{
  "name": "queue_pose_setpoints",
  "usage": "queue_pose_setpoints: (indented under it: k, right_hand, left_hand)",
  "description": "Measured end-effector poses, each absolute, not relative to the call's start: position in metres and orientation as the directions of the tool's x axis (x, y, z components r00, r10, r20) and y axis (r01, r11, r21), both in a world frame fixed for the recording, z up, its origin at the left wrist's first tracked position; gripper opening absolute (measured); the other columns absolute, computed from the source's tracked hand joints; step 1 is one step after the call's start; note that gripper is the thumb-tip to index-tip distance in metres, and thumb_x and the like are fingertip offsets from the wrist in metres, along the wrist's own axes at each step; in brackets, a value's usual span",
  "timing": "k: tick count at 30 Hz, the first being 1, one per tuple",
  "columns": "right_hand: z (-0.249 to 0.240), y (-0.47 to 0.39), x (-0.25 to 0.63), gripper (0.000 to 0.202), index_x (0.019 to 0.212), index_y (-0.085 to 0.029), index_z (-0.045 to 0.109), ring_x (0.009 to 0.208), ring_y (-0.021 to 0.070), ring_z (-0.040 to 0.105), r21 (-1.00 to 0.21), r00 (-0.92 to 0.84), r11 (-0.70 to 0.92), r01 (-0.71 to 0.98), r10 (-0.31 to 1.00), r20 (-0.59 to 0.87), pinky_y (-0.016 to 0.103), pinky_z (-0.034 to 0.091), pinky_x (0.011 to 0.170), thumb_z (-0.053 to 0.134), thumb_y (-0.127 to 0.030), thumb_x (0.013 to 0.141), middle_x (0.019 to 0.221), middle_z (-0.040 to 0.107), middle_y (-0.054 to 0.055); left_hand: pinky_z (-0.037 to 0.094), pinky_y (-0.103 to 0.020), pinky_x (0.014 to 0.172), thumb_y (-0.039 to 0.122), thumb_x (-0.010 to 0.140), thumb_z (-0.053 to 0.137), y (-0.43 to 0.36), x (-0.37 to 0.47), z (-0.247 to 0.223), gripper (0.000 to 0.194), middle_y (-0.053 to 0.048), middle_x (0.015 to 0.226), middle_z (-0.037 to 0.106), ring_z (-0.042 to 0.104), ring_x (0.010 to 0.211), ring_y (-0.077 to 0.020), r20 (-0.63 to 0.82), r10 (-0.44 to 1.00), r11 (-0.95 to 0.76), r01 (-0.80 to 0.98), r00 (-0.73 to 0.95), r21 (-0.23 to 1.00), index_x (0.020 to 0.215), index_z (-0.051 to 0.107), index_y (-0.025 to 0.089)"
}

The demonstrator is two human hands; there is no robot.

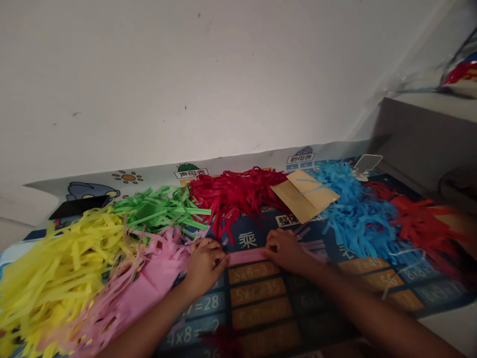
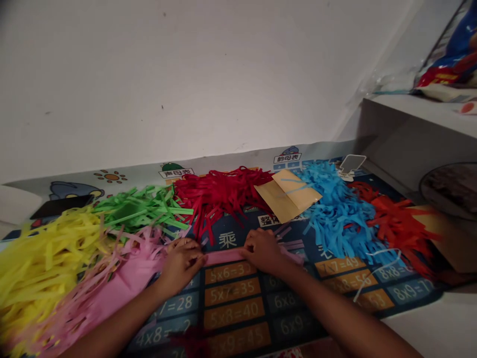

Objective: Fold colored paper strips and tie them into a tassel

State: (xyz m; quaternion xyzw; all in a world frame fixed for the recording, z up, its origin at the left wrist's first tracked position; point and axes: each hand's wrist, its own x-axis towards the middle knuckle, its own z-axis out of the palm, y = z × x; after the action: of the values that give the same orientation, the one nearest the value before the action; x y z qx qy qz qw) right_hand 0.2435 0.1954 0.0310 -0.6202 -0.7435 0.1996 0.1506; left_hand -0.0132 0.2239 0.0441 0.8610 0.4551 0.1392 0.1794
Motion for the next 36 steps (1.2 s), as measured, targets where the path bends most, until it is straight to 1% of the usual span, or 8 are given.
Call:
queue_pose_setpoints:
  k: [11,16,18,21,25,29,33,36]
  right_hand:
    - [0.034,0.200,0.239,0.022,0.061,-0.019,0.065,0.081,0.0163,0.056,-0.416,-0.171,0.132,0.900,0.984,-0.058,0.031,0.027,0.071,0.068,-0.029,0.081,0.078,0.065,-0.001]
    - [0.044,0.195,0.237,0.015,0.076,-0.017,0.064,0.082,0.0188,0.055,-0.359,-0.167,0.150,0.921,0.986,-0.016,0.033,0.029,0.073,0.071,-0.031,0.080,0.085,0.065,0.003]
    - [0.046,0.186,0.236,0.010,0.083,-0.019,0.064,0.091,0.0211,0.053,-0.295,-0.270,0.278,0.914,0.960,0.071,0.037,0.029,0.081,0.065,-0.029,0.085,0.094,0.065,0.004]
    - [0.041,0.173,0.235,0.009,0.091,-0.022,0.064,0.097,0.0220,0.050,-0.108,-0.520,0.550,0.828,0.826,0.218,0.046,0.024,0.095,0.057,-0.026,0.093,0.094,0.066,0.002]
    - [0.029,0.173,0.238,0.008,0.094,-0.020,0.063,0.101,0.0214,0.048,0.039,-0.630,0.644,0.764,0.732,0.258,0.048,0.020,0.102,0.055,-0.018,0.093,0.090,0.067,0.002]
    - [0.032,0.184,0.233,0.011,0.085,-0.020,0.063,0.092,0.0203,0.049,0.018,-0.570,0.587,0.809,0.777,0.267,0.048,0.024,0.097,0.055,-0.019,0.092,0.085,0.066,0.002]
    - [0.040,0.183,0.221,0.009,0.091,-0.018,0.063,0.093,0.0220,0.049,0.020,-0.567,0.584,0.812,0.780,0.265,0.046,0.027,0.093,0.056,-0.022,0.092,0.092,0.066,0.005]
    - [0.033,0.179,0.225,0.011,0.087,-0.019,0.065,0.089,0.0203,0.051,-0.128,-0.544,0.574,0.809,0.813,0.208,0.041,0.029,0.086,0.056,-0.020,0.093,0.088,0.067,0.004]
  left_hand:
    - [0.032,-0.040,0.082,0.026,0.086,0.057,0.229,-0.010,0.039,0.029,0.000,0.069,0.063,0.056,0.080,-0.0206,0.090,0.821,-0.560,0.766,0.563,0.316,0.058,0.063,0.021]
    - [0.031,-0.045,0.092,0.021,0.082,0.062,0.229,-0.010,0.047,0.005,-0.001,0.084,0.064,0.054,0.091,-0.0225,0.137,0.769,-0.638,0.732,0.625,0.240,0.083,0.067,0.022]
    - [0.025,-0.049,0.100,0.018,0.085,0.061,0.226,-0.010,0.049,0.011,-0.001,0.093,0.065,0.052,0.100,-0.0228,0.194,0.668,-0.744,0.652,0.718,0.149,0.091,0.067,0.026]
    - [0.018,-0.052,0.106,0.020,0.086,0.061,0.221,-0.009,0.046,0.009,0.001,0.088,0.065,0.051,0.100,-0.0223,0.233,0.496,-0.856,0.516,0.836,-0.027,0.090,0.066,0.027]
    - [0.018,-0.054,0.108,0.031,0.083,0.064,0.218,0.000,0.043,0.011,-0.002,0.086,0.064,0.050,0.101,-0.0247,0.245,0.465,-0.861,0.499,0.851,-0.097,0.088,0.066,0.021]
    - [0.024,-0.051,0.105,0.029,0.083,0.063,0.220,0.011,0.042,0.009,-0.001,0.079,0.063,0.051,0.093,-0.0224,0.315,0.480,-0.838,0.534,0.819,-0.111,0.079,0.064,0.021]
    - [0.028,-0.048,0.101,0.017,0.084,0.062,0.216,0.011,0.035,0.011,0.001,0.072,0.061,0.052,0.086,-0.0198,0.368,0.489,-0.824,0.557,0.791,-0.103,0.074,0.062,0.021]
    - [0.028,-0.047,0.099,0.014,0.087,0.060,0.209,0.003,0.029,0.011,0.002,0.074,0.064,0.054,0.087,-0.0196,0.377,0.507,-0.819,0.569,0.775,-0.068,0.083,0.065,0.023]
